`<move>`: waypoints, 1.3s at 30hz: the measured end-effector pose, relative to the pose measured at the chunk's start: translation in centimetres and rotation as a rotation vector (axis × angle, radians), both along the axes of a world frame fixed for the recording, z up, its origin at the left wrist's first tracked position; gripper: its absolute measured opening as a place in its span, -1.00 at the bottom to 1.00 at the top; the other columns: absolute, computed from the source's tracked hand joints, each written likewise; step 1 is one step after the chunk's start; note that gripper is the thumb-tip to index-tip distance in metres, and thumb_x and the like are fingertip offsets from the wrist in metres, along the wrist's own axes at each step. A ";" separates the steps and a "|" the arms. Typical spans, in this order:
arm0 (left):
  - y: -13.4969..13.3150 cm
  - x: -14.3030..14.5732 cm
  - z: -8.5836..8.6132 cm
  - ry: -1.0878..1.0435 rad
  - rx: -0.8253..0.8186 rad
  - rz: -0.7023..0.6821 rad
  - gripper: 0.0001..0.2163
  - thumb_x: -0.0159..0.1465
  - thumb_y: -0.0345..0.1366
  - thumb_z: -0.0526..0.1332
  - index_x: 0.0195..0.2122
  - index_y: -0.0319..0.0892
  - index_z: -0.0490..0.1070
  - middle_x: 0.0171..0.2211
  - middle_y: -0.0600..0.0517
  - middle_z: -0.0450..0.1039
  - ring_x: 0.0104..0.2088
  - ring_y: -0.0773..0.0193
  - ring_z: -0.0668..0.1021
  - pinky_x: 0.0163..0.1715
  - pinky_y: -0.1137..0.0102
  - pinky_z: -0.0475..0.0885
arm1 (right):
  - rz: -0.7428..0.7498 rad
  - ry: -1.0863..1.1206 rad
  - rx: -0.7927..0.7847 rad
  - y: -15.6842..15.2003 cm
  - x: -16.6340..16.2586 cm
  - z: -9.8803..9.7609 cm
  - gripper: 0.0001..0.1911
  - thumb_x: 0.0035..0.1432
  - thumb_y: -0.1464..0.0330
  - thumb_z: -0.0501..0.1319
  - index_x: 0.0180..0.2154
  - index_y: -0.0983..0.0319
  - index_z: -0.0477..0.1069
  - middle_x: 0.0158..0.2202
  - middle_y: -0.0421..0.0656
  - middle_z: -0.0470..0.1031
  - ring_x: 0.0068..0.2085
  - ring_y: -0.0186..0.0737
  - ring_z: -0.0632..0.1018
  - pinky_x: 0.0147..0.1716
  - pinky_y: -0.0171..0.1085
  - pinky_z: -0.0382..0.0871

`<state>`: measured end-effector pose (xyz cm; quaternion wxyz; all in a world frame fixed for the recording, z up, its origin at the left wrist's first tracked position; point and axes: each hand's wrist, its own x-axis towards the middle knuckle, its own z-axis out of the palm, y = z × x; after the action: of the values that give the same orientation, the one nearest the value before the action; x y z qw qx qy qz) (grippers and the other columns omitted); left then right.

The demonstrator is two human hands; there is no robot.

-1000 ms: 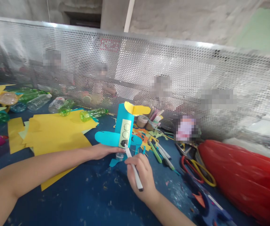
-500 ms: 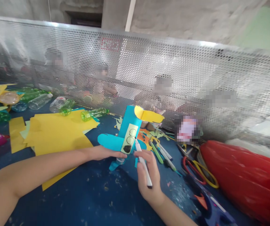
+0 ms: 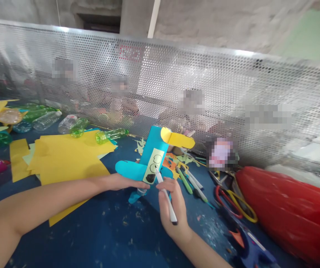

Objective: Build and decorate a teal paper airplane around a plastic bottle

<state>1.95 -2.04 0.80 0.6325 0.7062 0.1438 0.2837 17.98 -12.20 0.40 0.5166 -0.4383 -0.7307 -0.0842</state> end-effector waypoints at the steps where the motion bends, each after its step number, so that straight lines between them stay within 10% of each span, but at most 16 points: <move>1: 0.0 0.0 0.0 -0.008 -0.003 -0.004 -0.65 0.09 -0.17 0.37 -0.10 -0.13 0.50 -0.03 0.00 0.51 0.01 0.13 0.51 0.09 0.26 0.36 | 0.002 0.002 -0.002 0.0 0.0 0.0 -0.85 0.21 0.49 0.01 -0.23 0.15 0.26 -0.31 -0.14 0.35 -0.21 -0.15 0.45 -0.24 -0.14 0.37; 39: 0.4 0.1 -0.5 -0.014 0.061 -0.017 -0.67 0.12 -0.20 0.35 -0.08 -0.12 0.50 -0.01 0.00 0.50 0.00 0.13 0.51 0.07 0.26 0.36 | 0.043 -0.026 -0.001 0.2 0.0 -0.1 -0.83 0.19 0.52 0.04 -0.25 0.15 0.28 -0.33 -0.16 0.35 -0.30 -0.19 0.45 -0.33 -0.19 0.36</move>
<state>2.07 -1.68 0.31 0.6139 0.7245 0.1246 0.2876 18.00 -12.03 0.32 0.5083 -0.4215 -0.7469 -0.0784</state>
